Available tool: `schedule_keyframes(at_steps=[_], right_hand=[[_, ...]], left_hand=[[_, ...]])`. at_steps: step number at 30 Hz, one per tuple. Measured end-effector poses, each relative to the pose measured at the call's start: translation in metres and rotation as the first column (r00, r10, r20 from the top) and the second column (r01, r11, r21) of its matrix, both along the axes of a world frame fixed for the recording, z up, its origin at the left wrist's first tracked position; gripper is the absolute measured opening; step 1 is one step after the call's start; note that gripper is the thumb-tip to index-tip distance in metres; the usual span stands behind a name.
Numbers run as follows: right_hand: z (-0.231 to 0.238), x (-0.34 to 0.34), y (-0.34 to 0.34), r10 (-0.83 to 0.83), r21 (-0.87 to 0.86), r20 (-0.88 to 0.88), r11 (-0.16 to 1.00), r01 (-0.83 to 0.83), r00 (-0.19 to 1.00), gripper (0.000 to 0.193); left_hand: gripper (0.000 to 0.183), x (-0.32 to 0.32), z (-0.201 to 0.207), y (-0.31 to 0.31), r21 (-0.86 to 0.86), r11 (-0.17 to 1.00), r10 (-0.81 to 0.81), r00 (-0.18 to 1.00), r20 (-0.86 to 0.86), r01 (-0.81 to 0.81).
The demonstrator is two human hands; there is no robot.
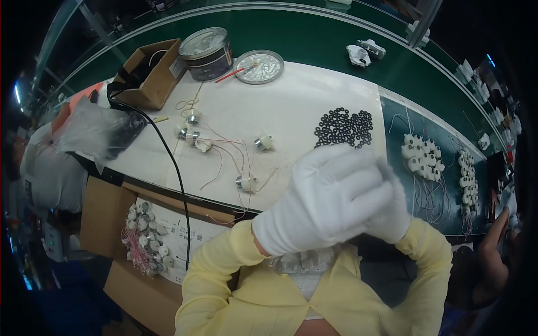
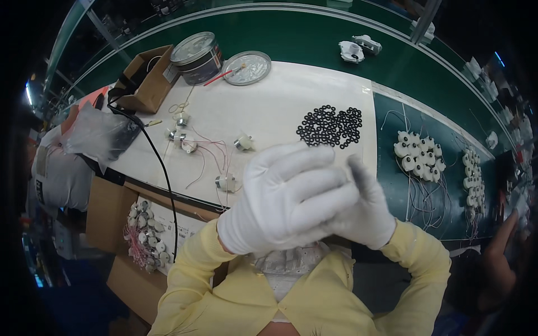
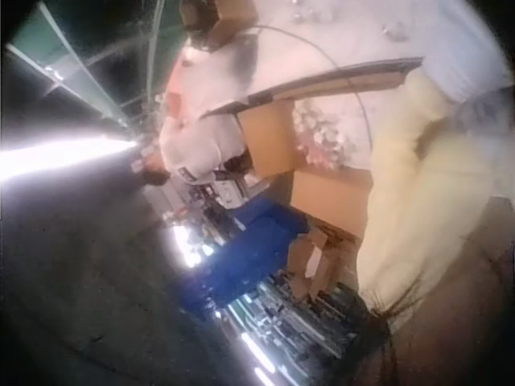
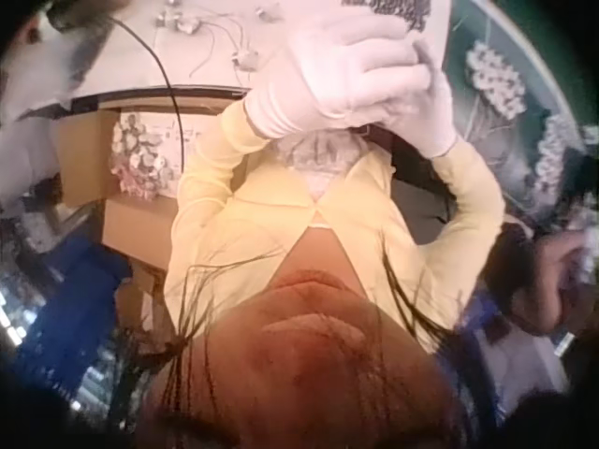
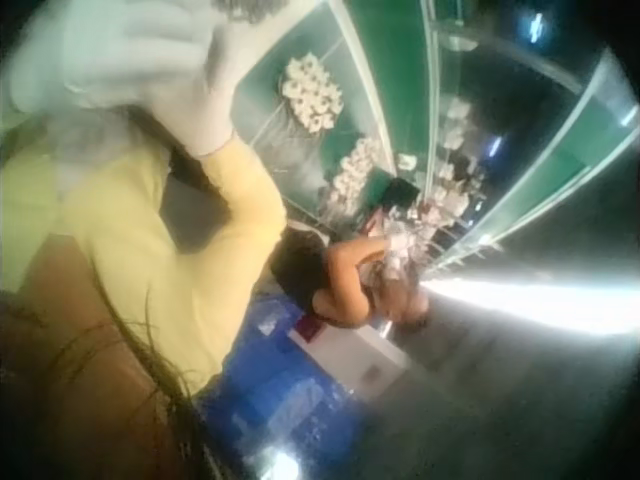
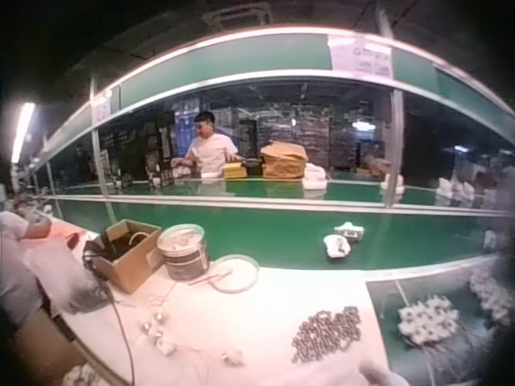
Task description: The person assembles small white cylindrical electronic components by hand. They pick up a component, attach a small black washer, and place the finished unit on the table. The person repeats this process continuously, organizing the completed items into a cluster.
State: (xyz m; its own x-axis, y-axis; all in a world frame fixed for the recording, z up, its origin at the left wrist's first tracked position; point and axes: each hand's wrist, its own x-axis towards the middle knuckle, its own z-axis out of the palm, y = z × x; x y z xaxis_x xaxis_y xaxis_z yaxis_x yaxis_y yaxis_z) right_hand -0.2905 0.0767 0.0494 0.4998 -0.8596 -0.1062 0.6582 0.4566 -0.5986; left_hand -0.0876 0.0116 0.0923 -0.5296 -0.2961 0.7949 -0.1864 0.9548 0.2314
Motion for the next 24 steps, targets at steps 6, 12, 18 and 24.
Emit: schedule_keyframes(at_steps=[6,12,18,24], right_hand=[[-0.012,-0.015,-0.017,0.042,0.181,-0.189,0.984,-0.007,0.981,0.06],[0.022,-0.035,-0.011,-0.172,-0.125,-0.873,0.983,0.132,0.456,0.044],[-0.002,-0.033,-0.017,-0.851,-0.521,-0.444,0.499,-0.692,-0.28,0.024],[-0.014,-0.027,-0.02,-0.782,-0.523,-0.532,0.606,-0.599,-0.325,0.028]], left_hand=[[0.045,0.057,-0.031,-0.022,-0.02,0.929,0.369,0.928,0.045,-0.369],[0.04,0.127,-0.089,0.011,-0.059,0.63,0.775,0.622,0.114,-0.774],[0.035,0.123,-0.08,0.006,0.032,0.695,0.703,0.687,0.181,-0.719],[0.039,0.098,-0.087,-0.018,0.142,0.676,0.638,0.671,0.378,-0.723]])
